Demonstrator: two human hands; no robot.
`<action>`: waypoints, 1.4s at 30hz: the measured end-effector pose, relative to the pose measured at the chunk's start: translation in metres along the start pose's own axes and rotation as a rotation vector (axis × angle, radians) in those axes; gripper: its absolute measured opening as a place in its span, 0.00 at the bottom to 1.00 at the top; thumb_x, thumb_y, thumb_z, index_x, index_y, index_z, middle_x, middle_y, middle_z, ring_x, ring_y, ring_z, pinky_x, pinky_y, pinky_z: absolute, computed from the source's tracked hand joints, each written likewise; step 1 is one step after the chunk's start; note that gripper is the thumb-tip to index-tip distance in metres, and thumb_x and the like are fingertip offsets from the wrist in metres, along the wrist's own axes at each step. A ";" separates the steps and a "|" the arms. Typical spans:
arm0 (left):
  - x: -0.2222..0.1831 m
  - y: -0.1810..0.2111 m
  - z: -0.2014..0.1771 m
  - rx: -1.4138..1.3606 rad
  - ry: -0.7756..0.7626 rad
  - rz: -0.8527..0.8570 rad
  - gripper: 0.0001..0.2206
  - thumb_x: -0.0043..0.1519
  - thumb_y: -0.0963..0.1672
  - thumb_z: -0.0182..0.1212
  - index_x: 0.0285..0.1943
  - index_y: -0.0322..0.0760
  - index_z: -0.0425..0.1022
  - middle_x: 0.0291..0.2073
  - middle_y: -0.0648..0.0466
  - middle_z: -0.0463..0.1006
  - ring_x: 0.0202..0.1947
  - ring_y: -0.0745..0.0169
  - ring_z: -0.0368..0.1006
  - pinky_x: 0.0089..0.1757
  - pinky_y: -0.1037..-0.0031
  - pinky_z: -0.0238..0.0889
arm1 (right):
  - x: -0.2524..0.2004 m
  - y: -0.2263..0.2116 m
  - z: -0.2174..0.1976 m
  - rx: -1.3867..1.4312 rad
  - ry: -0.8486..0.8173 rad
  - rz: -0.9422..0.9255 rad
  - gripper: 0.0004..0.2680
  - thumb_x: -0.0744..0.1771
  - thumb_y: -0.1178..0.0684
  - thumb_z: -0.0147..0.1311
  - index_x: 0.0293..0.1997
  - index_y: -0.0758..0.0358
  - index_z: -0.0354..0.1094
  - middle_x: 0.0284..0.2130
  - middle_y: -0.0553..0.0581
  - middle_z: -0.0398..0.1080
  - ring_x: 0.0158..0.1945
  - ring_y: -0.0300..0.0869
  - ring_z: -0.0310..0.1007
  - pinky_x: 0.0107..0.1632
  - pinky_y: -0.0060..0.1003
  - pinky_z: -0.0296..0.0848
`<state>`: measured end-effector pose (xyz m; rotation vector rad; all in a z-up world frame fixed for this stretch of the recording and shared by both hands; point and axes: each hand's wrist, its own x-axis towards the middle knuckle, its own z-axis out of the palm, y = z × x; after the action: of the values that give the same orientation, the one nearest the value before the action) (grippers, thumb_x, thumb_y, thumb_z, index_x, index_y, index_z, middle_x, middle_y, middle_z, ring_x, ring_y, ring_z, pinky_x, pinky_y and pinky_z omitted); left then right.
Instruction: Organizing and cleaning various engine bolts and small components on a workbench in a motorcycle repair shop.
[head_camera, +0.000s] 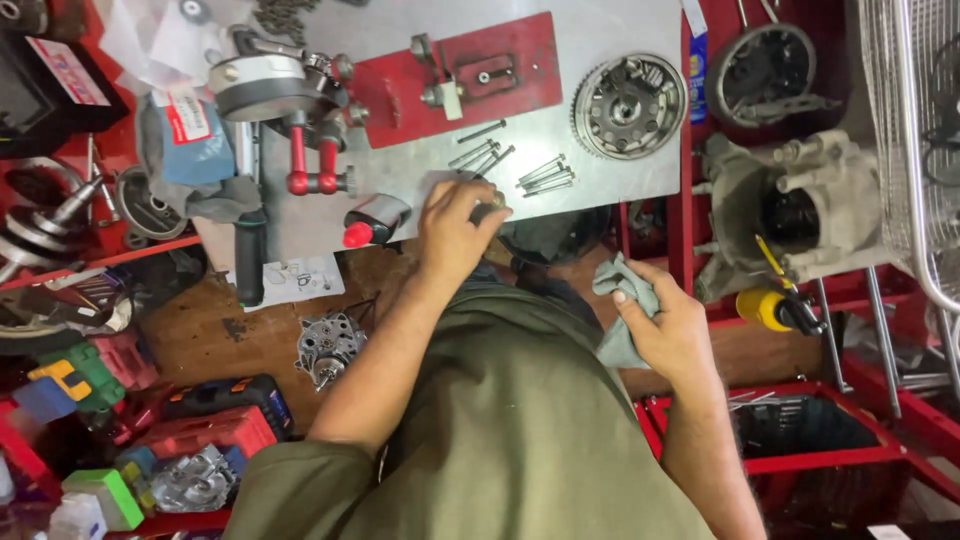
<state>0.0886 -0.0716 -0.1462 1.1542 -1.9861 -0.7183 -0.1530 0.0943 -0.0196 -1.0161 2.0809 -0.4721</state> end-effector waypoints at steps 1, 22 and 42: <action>-0.001 -0.007 0.005 0.030 -0.002 0.007 0.15 0.47 0.44 0.81 0.38 0.44 0.77 0.34 0.59 0.83 0.39 0.52 0.78 0.43 0.67 0.72 | -0.001 0.003 0.000 -0.001 0.005 -0.012 0.15 0.66 0.50 0.62 0.61 0.51 0.73 0.44 0.65 0.78 0.50 0.62 0.77 0.49 0.58 0.75; -0.038 0.115 0.065 -0.691 -0.805 -0.704 0.09 0.64 0.45 0.57 0.45 0.38 0.81 0.37 0.46 0.84 0.43 0.46 0.79 0.46 0.52 0.72 | 0.010 -0.003 0.044 0.485 0.112 -0.740 0.22 0.71 0.44 0.47 0.66 0.76 0.61 0.63 0.74 0.63 0.70 0.63 0.61 0.69 0.58 0.60; -0.052 0.014 -0.028 -1.324 -1.190 -0.318 0.23 0.70 0.58 0.40 0.60 0.40 0.57 0.58 0.53 0.56 0.59 0.64 0.51 0.58 0.73 0.45 | 0.013 -0.029 0.128 0.194 0.277 -0.302 0.19 0.73 0.38 0.43 0.43 0.69 0.69 0.35 0.60 0.72 0.37 0.42 0.69 0.44 0.37 0.68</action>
<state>0.1220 -0.0219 -0.1357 0.0982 -1.3452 -2.7422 -0.0457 0.0667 -0.0909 -1.2078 2.0732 -0.9972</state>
